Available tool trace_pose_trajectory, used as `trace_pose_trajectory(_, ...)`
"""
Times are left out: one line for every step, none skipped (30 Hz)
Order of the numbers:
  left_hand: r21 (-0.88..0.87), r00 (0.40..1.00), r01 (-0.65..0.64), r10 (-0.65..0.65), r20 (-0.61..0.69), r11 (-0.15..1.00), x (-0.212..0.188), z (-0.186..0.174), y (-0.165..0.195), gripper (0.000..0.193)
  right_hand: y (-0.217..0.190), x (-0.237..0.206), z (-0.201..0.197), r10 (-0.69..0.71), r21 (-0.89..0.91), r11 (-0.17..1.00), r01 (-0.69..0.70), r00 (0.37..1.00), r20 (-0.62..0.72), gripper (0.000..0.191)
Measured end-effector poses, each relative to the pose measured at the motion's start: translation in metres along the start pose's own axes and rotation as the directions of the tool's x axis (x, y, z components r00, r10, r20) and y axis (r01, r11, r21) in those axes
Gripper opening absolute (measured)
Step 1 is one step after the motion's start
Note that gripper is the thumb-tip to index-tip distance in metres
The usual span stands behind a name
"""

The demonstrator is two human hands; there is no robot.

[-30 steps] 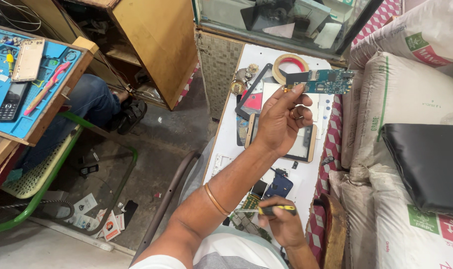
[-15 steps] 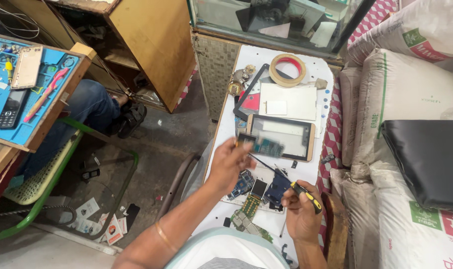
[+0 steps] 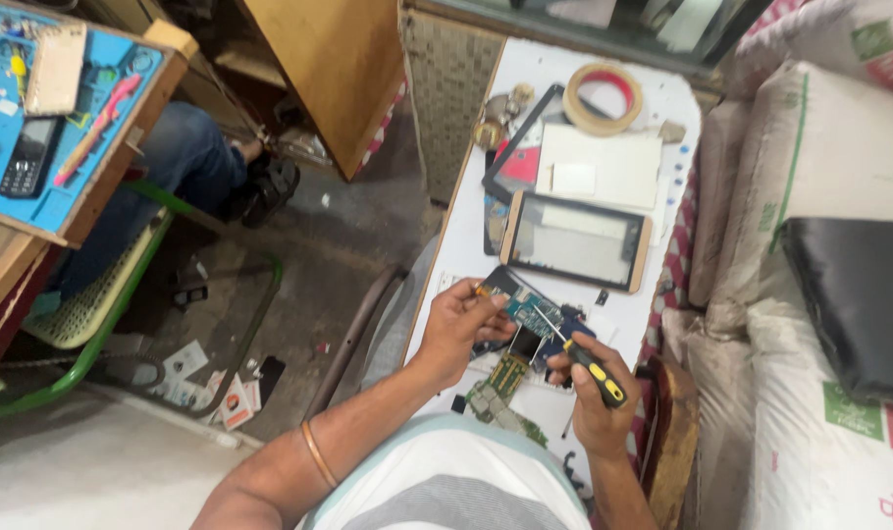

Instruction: The person repairs a disassembled tablet at a workbench, holding the exposed motherboard in one hand and a screwdriver in the other. They pry and reposition a flex cable and connector on the board, lift the board up to view it, and continue working on the connector with the screwdriver while other tablet parts lie on the bench.

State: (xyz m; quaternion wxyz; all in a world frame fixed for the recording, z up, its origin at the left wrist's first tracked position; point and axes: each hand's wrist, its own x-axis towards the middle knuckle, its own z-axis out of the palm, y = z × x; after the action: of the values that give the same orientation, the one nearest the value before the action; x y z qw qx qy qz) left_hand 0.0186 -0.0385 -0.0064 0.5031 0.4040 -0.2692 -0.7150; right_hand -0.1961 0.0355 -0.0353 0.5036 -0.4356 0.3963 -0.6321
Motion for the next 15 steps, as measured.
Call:
trace_pose_trajectory(0.003,1.000,-0.003,0.003,0.007,1.000,0.000,0.001,-0.001,0.018,-0.001,-0.001,0.000,-0.003,-0.037,0.999,0.003,1.000,0.011,0.040)
trace_pose_trajectory(0.006,1.000,-0.009,0.009,0.016,1.000,0.000,0.001,-0.001,0.019,-0.001,-0.001,0.001,-0.009,-0.074,0.997,0.011,1.000,0.025,0.039)
trace_pose_trajectory(0.002,1.000,-0.012,0.012,0.018,1.000,0.000,0.000,0.000,0.019,-0.002,-0.002,0.002,-0.016,-0.112,0.994,0.020,0.999,0.039,0.038)
trace_pose_trajectory(-0.001,1.000,-0.016,0.016,0.021,1.000,0.000,0.000,0.000,0.019,-0.003,-0.003,0.002,-0.028,-0.130,0.991,0.032,0.999,0.031,0.037)
trace_pose_trajectory(-0.005,0.999,-0.022,0.023,0.025,1.000,0.000,0.000,0.000,0.019,-0.004,-0.003,0.003,-0.043,-0.149,0.988,0.047,0.999,0.024,0.036)
trace_pose_trajectory(0.002,0.999,-0.043,0.043,0.031,0.999,0.001,-0.001,0.000,0.019,-0.004,-0.004,0.004,-0.060,-0.168,0.984,0.063,0.998,0.019,0.036)
trace_pose_trajectory(0.008,0.997,-0.063,0.063,0.037,0.998,0.001,-0.001,0.000,0.018,-0.005,-0.004,0.006,-0.063,-0.184,0.981,0.062,0.998,0.000,0.035)
trace_pose_trajectory(0.015,0.996,-0.085,0.084,0.043,0.996,0.001,-0.001,0.000,0.018,-0.006,-0.003,0.007,-0.067,-0.200,0.978,0.062,0.998,-0.019,0.034)
trace_pose_trajectory(0.019,0.994,-0.097,0.097,0.045,0.995,0.001,-0.002,-0.001,0.018,-0.007,-0.003,0.008,-0.071,-0.216,0.974,0.061,0.997,-0.037,0.034)
trace_pose_trajectory(0.023,0.993,-0.111,0.110,0.047,0.994,0.002,-0.001,-0.002,0.018,-0.008,-0.003,0.010,-0.071,-0.222,0.973,0.062,0.997,-0.032,0.034)
trace_pose_trajectory(0.026,0.991,-0.125,0.123,0.049,0.992,0.002,-0.002,-0.002,0.018,-0.009,-0.002,0.011,-0.071,-0.228,0.972,0.063,0.997,-0.026,0.034)
trace_pose_trajectory(0.026,0.991,-0.129,0.128,0.046,0.991,0.002,-0.002,-0.003,0.018,-0.010,-0.002,0.012,-0.071,-0.234,0.970,0.064,0.997,-0.020,0.034)
trace_pose_trajectory(0.025,0.990,-0.134,0.133,0.043,0.991,0.002,-0.003,-0.004,0.017,-0.012,-0.002,0.012,-0.094,-0.286,0.954,0.091,0.996,0.004,0.033)
trace_pose_trajectory(0.025,0.989,-0.140,0.139,0.041,0.990,0.002,-0.004,-0.005,0.017,-0.013,-0.003,0.012,-0.117,-0.336,0.934,0.120,0.993,0.030,0.033)
trace_pose_trajectory(0.033,0.989,-0.141,0.139,0.040,0.990,0.003,-0.006,-0.005,0.017,-0.014,-0.003,0.011,-0.140,-0.385,0.911,0.150,0.989,0.054,0.032)
